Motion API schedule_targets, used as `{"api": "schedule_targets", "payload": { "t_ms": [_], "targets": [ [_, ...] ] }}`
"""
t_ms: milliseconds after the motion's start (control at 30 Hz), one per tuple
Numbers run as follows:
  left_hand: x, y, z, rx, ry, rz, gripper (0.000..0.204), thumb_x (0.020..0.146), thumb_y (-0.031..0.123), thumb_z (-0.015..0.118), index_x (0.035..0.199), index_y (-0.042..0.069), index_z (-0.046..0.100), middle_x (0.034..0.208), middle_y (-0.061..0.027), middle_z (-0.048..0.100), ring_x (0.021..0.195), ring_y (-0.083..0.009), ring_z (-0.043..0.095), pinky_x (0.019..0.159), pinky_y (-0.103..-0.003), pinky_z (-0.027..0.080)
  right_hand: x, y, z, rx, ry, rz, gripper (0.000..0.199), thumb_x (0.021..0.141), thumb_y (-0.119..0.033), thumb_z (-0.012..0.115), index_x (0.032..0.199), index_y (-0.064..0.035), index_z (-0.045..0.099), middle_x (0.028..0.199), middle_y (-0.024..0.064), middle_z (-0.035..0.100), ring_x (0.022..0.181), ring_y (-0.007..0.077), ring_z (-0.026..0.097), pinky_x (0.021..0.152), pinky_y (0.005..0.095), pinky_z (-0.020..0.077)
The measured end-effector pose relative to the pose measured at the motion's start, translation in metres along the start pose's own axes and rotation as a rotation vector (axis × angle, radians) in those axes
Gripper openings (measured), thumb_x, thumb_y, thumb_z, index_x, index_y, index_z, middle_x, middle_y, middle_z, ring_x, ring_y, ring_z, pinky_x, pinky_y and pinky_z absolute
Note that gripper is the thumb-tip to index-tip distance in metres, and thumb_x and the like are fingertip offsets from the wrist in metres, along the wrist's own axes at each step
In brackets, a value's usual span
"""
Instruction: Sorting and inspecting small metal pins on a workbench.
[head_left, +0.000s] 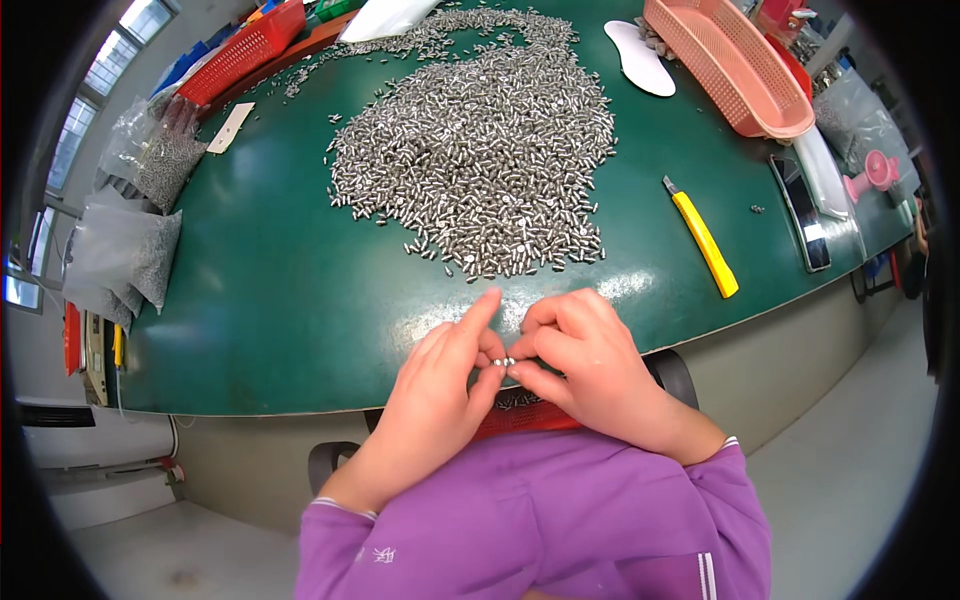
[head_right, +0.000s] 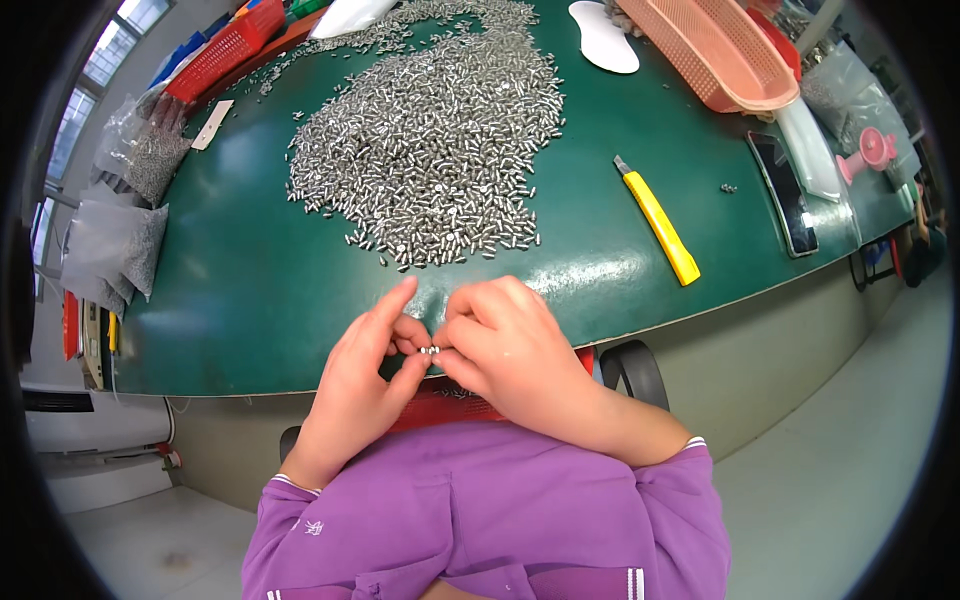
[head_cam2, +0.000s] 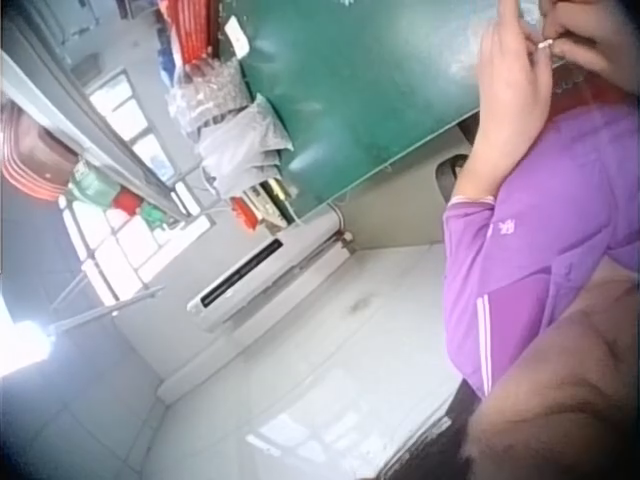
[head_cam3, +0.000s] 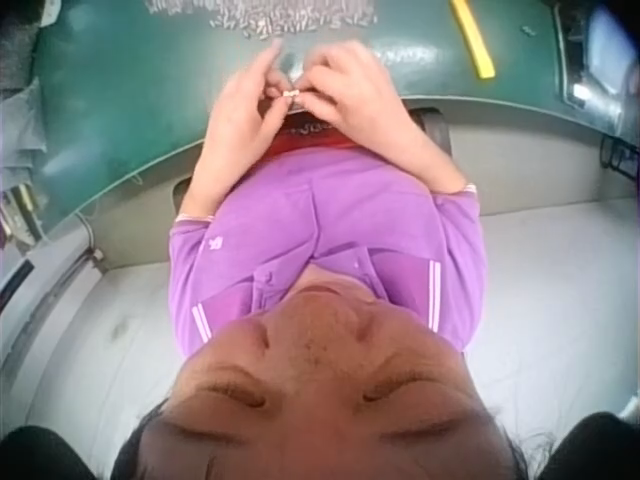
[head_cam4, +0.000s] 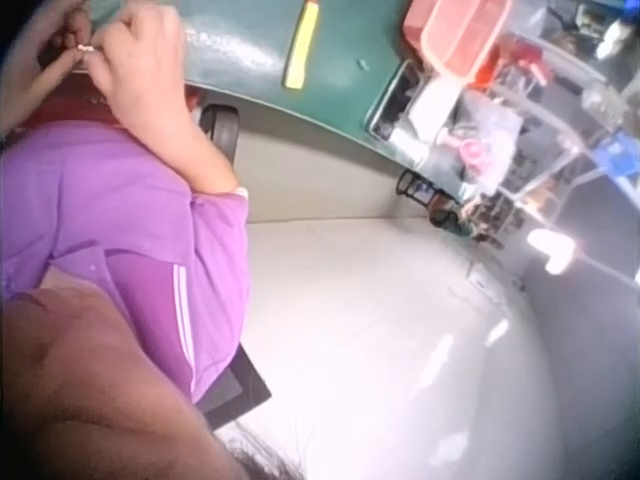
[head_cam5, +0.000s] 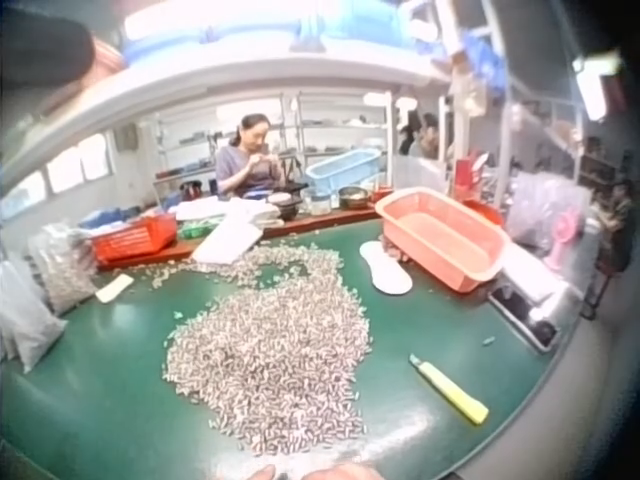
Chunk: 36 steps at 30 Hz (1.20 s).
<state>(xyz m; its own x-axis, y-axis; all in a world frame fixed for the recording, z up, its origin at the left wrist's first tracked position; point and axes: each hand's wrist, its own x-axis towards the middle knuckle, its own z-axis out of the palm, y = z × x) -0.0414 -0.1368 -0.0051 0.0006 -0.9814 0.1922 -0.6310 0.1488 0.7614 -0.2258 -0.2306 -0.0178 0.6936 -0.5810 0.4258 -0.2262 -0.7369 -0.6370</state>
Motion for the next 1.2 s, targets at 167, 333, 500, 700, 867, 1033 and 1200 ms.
{"api": "schedule_targets", "payload": {
  "t_ms": [167,333,500,700,867,1033,1200],
  "targets": [
    [-0.007,0.015,-0.016,-0.03,-0.228,0.022,0.078,0.08,-0.007,0.075,0.152,0.005,0.046,0.099,-0.0088,0.066,0.088,-0.0238,0.063,0.082,-0.035,0.054,-0.011,-0.005,-0.023,0.048,-0.206,-0.062,0.017,0.079,-0.019,0.081,0.09,-0.0123,0.07,0.103,0.0014,0.059,0.101,0.0258,0.058,0.089,0.0424,0.0467],
    [0.006,0.002,-0.01,0.054,0.094,0.038,0.079,0.08,-0.006,0.076,0.153,0.005,0.046,0.107,-0.0072,0.068,0.093,-0.0211,0.062,0.087,-0.033,0.052,0.004,0.005,-0.032,-0.168,0.004,0.03,0.025,0.085,-0.013,0.077,0.108,-0.0074,0.069,0.105,0.0096,0.063,0.099,0.0323,0.06,0.085,0.0426,0.0502],
    [0.03,-0.014,-0.002,0.223,0.196,-0.066,0.069,0.084,0.002,0.077,0.147,-0.001,0.047,0.13,-0.0204,0.057,0.115,-0.0395,0.057,0.1,-0.047,0.049,0.024,0.017,-0.021,-0.245,0.099,0.141,0.034,0.085,-0.009,0.075,0.117,-0.0029,0.065,0.111,0.0137,0.062,0.102,0.0354,0.062,0.087,0.0441,0.0532],
    [0.042,-0.016,0.007,0.229,0.21,-0.05,0.056,0.083,-0.001,0.077,0.136,0.003,0.059,0.12,-0.0099,0.058,0.093,-0.0197,0.06,0.081,-0.032,0.053,0.036,0.017,-0.006,-0.065,0.052,0.141,0.035,0.086,0.0,0.069,0.121,0.0016,0.063,0.112,0.0179,0.061,0.102,0.0389,0.063,0.088,0.0459,0.0535],
    [0.036,-0.01,0.01,0.118,0.175,-0.059,0.055,0.082,-0.005,0.076,0.134,0.003,0.06,0.12,-0.0093,0.058,0.092,-0.0177,0.06,0.08,-0.031,0.053,0.031,0.013,0.001,0.008,0.054,0.043,0.034,0.086,0.004,0.066,0.12,0.001,0.064,0.114,0.0172,0.061,0.101,0.0377,0.063,0.087,0.0452,0.0536],
    [0.022,-0.006,0.012,0.047,0.201,0.014,0.06,0.083,-0.006,0.074,0.139,0.001,0.055,0.122,-0.0144,0.057,0.095,-0.0253,0.062,0.085,-0.038,0.054,0.021,0.005,-0.005,0.173,0.081,0.154,0.033,0.085,0.003,0.069,0.117,-0.004,0.066,0.11,0.0131,0.062,0.098,0.0357,0.064,0.085,0.0441,0.0536],
    [0.016,-0.013,0.013,0.074,0.23,0.046,0.063,0.08,-0.008,0.076,0.139,0.005,0.058,0.117,-0.0099,0.06,0.096,-0.0192,0.061,0.083,-0.032,0.053,0.014,0.012,-0.008,0.077,0.033,0.138,0.026,0.084,-0.001,0.073,0.109,-0.005,0.068,0.105,0.0116,0.061,0.097,0.0331,0.063,0.082,0.0433,0.0533]
  ]
}}
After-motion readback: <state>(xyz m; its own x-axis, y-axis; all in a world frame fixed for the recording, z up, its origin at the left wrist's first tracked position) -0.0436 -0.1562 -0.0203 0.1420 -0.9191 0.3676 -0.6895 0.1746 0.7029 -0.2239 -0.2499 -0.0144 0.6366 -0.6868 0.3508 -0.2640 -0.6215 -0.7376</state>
